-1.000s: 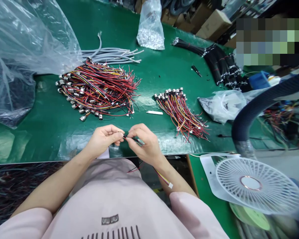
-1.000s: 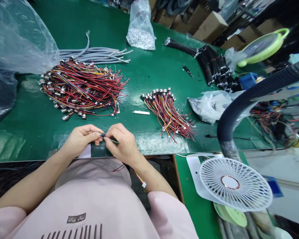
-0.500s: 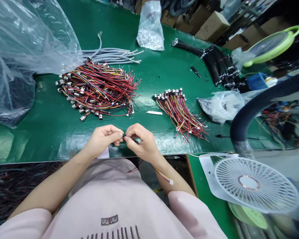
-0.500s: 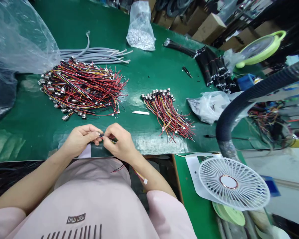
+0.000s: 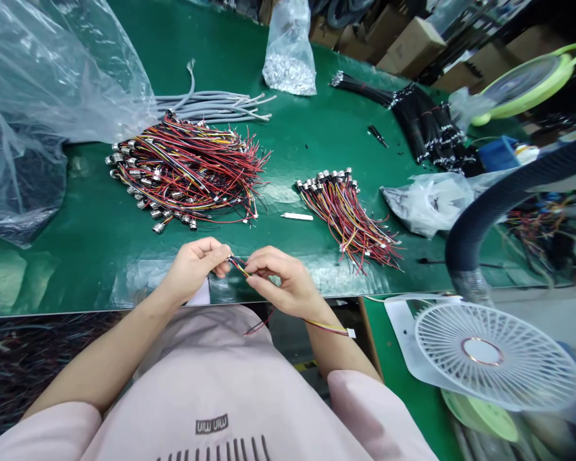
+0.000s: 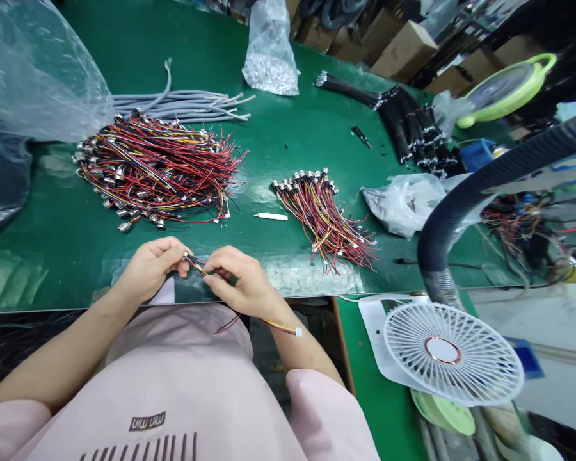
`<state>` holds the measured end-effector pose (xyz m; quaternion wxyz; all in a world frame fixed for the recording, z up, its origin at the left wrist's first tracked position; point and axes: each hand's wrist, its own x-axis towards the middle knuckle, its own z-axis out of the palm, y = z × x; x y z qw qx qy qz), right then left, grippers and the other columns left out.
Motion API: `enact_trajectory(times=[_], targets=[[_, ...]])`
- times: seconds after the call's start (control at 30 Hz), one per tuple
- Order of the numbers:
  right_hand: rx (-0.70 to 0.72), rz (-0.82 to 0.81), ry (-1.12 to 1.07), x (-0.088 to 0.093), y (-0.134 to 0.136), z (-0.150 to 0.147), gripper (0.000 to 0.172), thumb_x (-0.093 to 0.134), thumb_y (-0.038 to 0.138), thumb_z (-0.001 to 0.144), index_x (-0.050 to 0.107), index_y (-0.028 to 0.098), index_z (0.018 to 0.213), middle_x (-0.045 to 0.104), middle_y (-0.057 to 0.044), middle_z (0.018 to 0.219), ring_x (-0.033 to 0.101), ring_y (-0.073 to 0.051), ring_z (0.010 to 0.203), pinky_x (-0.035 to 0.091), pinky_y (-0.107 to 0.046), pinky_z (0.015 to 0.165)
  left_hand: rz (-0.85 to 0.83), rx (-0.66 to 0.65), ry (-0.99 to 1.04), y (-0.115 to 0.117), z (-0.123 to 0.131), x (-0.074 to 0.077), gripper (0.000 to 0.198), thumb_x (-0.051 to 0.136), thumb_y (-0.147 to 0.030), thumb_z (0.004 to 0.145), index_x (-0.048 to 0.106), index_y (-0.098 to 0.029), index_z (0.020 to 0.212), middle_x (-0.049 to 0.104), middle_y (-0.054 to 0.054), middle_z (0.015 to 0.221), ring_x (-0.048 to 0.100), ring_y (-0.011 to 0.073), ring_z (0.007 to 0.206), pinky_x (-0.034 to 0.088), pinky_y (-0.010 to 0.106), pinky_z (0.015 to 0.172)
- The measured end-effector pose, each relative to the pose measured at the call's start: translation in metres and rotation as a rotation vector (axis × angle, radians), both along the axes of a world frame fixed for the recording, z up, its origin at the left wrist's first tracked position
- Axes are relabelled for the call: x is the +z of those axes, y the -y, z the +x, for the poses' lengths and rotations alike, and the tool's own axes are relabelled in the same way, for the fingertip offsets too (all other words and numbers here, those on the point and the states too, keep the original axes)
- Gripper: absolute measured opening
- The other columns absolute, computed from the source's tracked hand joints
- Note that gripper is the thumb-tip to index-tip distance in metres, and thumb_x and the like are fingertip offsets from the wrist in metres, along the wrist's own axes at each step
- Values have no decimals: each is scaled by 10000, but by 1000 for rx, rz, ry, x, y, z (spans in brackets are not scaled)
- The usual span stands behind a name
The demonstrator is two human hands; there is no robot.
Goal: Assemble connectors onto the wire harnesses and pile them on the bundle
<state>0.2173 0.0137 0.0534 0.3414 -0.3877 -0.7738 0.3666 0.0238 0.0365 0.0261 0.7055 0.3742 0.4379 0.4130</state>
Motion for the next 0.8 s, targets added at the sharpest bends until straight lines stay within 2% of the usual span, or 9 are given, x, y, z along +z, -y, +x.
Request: enact_trajectory(times=[0.13, 0.2, 0.33, 0.8], targets=[[-97, 247, 176, -4, 4, -9, 34, 599, 177, 861, 570, 192, 858, 615, -50, 876, 593, -143, 830, 506, -257, 700, 9, 0, -19, 0, 0, 0, 477, 791, -584, 629, 618, -139, 636, 627, -10, 521, 532, 80, 464, 432, 202, 499], [-150, 311, 217, -6, 6, -12, 61, 547, 148, 875, 550, 201, 844, 615, -48, 877, 595, -138, 827, 497, -248, 688, 11, 2, -28, 0, 0, 0, 482, 788, -589, 628, 609, -142, 629, 624, -12, 519, 529, 79, 464, 429, 201, 499], [-217, 331, 221, -7, 6, -16, 97, 527, 128, 858, 533, 209, 805, 607, -41, 851, 594, -135, 811, 489, -238, 672, 32, -6, -52, 0, 1, 1, 472, 775, -586, 646, 600, -148, 627, 612, -19, 518, 522, 79, 471, 430, 202, 506], [-271, 467, 261, -7, -2, -32, 133, 526, 89, 840, 539, 195, 761, 615, -52, 834, 587, -145, 801, 480, -238, 706, 173, 1, -182, 2, 0, -1, 328, 700, -432, 778, 579, -163, 636, 598, -28, 549, 518, 84, 515, 428, 202, 538]])
